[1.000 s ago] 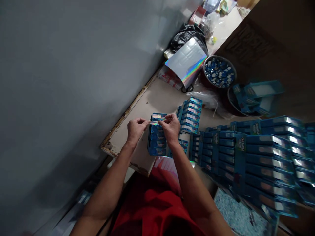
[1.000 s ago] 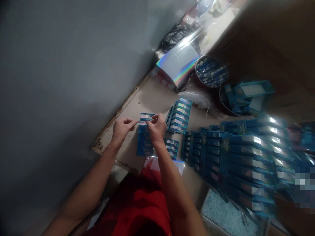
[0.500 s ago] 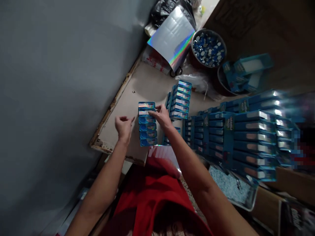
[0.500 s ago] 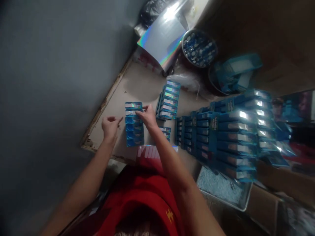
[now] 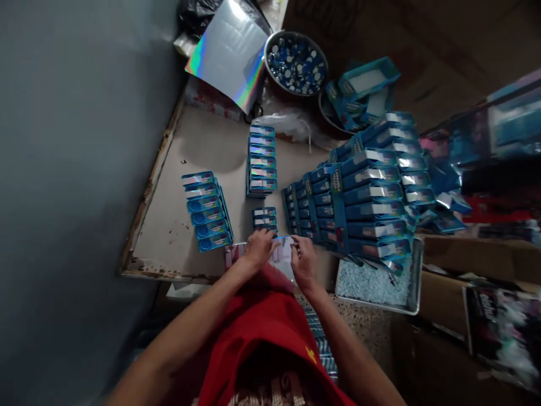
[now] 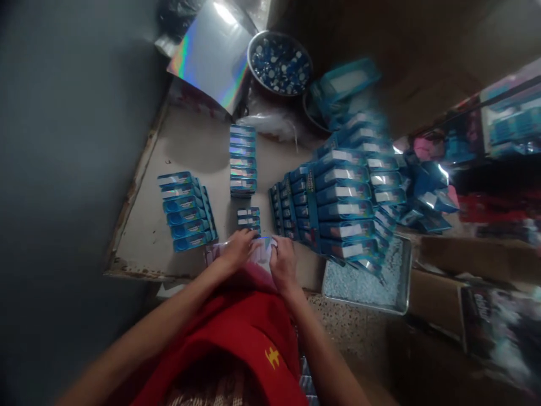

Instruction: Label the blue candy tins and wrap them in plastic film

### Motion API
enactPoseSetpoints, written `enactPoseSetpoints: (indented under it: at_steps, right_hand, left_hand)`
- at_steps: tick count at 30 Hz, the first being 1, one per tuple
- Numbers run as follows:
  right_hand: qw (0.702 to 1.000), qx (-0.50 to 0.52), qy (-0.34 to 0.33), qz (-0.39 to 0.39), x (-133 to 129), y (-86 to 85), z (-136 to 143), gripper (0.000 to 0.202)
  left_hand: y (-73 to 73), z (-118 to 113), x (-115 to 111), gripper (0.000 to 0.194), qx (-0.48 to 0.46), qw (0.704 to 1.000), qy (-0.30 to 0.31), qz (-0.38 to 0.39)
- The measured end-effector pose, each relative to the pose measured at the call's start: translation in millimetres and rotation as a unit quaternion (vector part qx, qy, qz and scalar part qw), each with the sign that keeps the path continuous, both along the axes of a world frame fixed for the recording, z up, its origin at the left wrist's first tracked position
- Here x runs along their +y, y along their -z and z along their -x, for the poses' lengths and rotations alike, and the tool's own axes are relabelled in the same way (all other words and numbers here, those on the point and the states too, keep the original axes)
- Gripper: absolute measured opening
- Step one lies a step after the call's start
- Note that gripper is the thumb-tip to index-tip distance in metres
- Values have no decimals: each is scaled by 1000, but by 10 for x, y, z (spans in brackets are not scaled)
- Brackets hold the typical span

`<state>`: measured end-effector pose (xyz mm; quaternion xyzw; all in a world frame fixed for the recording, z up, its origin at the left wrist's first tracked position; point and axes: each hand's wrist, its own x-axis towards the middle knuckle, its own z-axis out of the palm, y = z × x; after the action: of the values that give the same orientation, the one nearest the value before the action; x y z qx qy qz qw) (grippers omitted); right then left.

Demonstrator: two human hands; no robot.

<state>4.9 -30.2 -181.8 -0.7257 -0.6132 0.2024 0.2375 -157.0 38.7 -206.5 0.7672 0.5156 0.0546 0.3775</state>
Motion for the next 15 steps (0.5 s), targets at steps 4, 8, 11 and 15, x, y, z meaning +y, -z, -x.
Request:
enactPoseSetpoints:
  at_steps: [4, 8, 11, 15]
  right_hand:
    - [999, -46, -19, 0, -298, 214, -123, 44]
    - [997, -71, -38, -2, -379, 299, -184, 53]
    - [992, -92, -83, 2, -308, 326, -165, 58]
    - [981, -142, -132, 21, -170, 393, -88, 54]
  left_hand:
    - [125, -124, 99, 23, -12, 997, 65, 35]
    - [143, -126, 83, 26, -10, 997, 66, 42]
    - [141, -104, 103, 27, -21, 996, 66, 49]
    - [139, -86, 123, 25, -30, 996, 53, 60]
